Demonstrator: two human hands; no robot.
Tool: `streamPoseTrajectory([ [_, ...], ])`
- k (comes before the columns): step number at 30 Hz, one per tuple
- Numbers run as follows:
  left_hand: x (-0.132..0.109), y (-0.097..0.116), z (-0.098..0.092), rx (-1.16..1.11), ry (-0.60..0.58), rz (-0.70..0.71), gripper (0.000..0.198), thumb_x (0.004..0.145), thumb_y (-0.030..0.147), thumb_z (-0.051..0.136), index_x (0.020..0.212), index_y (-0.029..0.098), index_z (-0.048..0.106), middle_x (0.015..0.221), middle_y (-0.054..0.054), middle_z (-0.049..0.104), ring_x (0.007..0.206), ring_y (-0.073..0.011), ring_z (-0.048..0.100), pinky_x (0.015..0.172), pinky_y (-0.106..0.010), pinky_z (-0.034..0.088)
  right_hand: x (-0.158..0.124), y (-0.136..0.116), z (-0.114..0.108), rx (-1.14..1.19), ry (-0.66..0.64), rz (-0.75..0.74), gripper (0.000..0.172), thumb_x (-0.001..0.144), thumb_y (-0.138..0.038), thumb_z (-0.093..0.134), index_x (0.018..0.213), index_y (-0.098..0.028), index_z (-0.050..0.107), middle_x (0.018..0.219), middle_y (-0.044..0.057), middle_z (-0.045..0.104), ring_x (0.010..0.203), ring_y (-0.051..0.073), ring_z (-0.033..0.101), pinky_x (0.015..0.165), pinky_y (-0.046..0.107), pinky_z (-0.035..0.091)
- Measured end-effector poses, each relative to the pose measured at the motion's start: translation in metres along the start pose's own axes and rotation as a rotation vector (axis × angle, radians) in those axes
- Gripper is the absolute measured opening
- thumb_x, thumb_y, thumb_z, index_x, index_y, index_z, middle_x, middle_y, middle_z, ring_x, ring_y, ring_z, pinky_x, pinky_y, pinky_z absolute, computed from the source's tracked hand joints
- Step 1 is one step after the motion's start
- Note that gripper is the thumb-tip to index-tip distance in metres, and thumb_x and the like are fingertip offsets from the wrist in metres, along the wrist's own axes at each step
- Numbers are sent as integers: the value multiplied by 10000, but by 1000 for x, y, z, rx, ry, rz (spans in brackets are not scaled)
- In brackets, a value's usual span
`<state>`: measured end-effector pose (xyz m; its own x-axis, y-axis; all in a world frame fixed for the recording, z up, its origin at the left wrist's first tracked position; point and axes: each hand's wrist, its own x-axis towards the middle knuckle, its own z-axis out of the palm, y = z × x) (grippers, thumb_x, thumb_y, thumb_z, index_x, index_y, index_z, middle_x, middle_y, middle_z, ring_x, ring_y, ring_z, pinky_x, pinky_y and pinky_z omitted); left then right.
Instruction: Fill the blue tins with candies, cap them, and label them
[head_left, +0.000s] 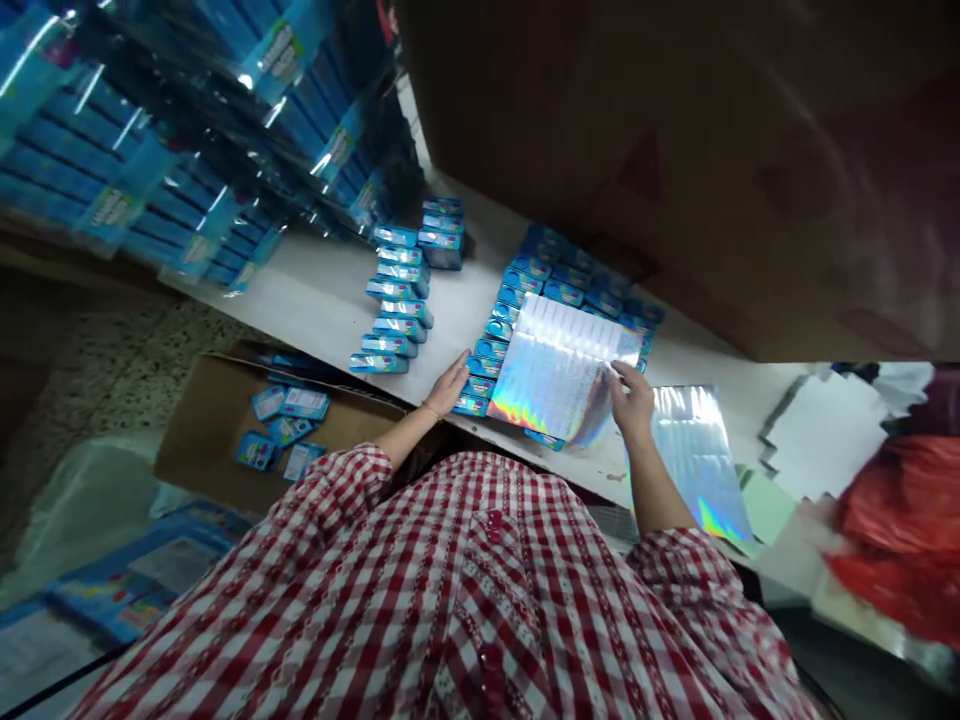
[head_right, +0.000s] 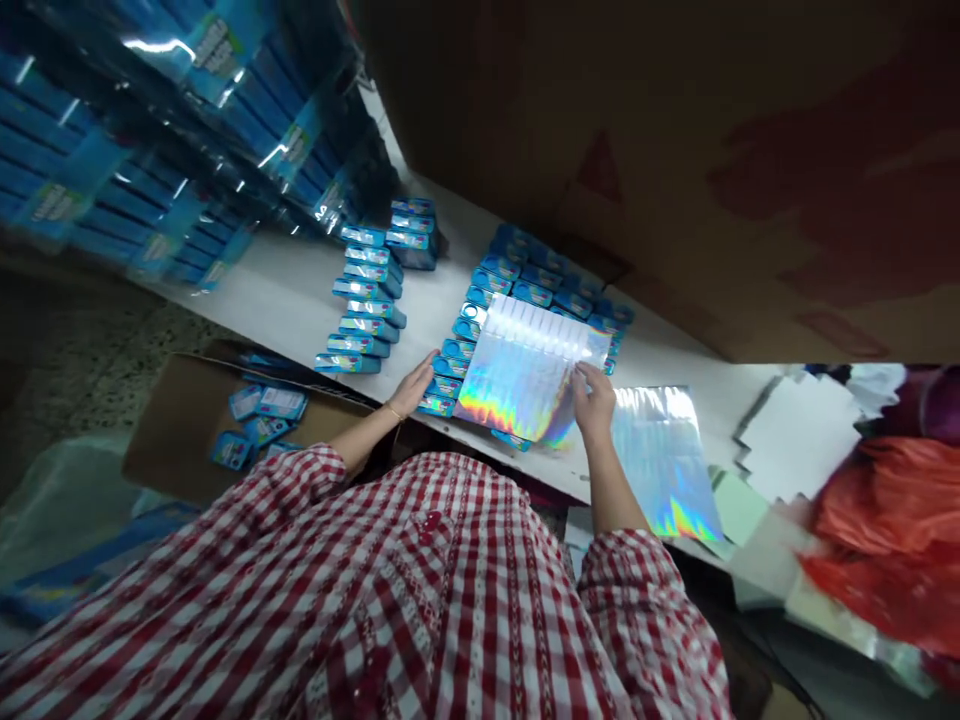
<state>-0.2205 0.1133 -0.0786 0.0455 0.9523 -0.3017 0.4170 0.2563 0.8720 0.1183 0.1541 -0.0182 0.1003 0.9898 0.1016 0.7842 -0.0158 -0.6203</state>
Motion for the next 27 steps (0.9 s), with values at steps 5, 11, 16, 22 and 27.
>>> streamPoseTrajectory([
  [5, 5, 15, -12, 159, 183, 73, 599, 905, 509, 323, 1363, 133, 412, 1420, -136, 430, 1322, -206, 394, 1103, -376, 320, 62, 19, 8, -155, -84, -90, 490, 767, -352, 574, 1212, -148, 560, 1275, 154, 551, 1196, 269, 475, 1004, 465, 375],
  [11, 31, 75, 19, 474, 130, 438, 512, 890, 441, 416, 1324, 174, 463, 1378, -121, 482, 1320, -245, 380, 1101, -455, 296, 102, 70, -11, -329, -203, -41, 459, 698, -345, 661, 1126, -181, 650, 1155, 135, 570, 1068, 312, 499, 919, 462, 400],
  [16, 58, 118, 86, 797, -187, 575, 624, 821, 409, 572, 1383, 209, 391, 1479, -106, 346, 1402, -299, 207, 1123, -552, 152, 95, 72, -13, -410, -233, -200, 327, 802, -328, 568, 1092, -217, 670, 1152, 111, 579, 998, 282, 487, 827, 405, 400],
  [22, 67, 106, 117, 947, -242, 559, 588, 837, 440, 540, 1380, 267, 398, 1489, -80, 332, 1405, -284, 210, 1114, -548, 166, 75, 67, -11, -545, -282, -392, 371, 907, -312, 411, 1210, -175, 575, 1159, 142, 577, 951, 264, 452, 760, 360, 341],
  [27, 65, 99, 115, 960, -221, 546, 580, 852, 473, 500, 1386, 275, 389, 1492, -73, 328, 1406, -273, 210, 1115, -538, 166, 73, 71, -12, -458, -205, -292, 389, 939, -298, 328, 1175, -164, 607, 1158, 138, 579, 977, 257, 450, 804, 365, 340],
])
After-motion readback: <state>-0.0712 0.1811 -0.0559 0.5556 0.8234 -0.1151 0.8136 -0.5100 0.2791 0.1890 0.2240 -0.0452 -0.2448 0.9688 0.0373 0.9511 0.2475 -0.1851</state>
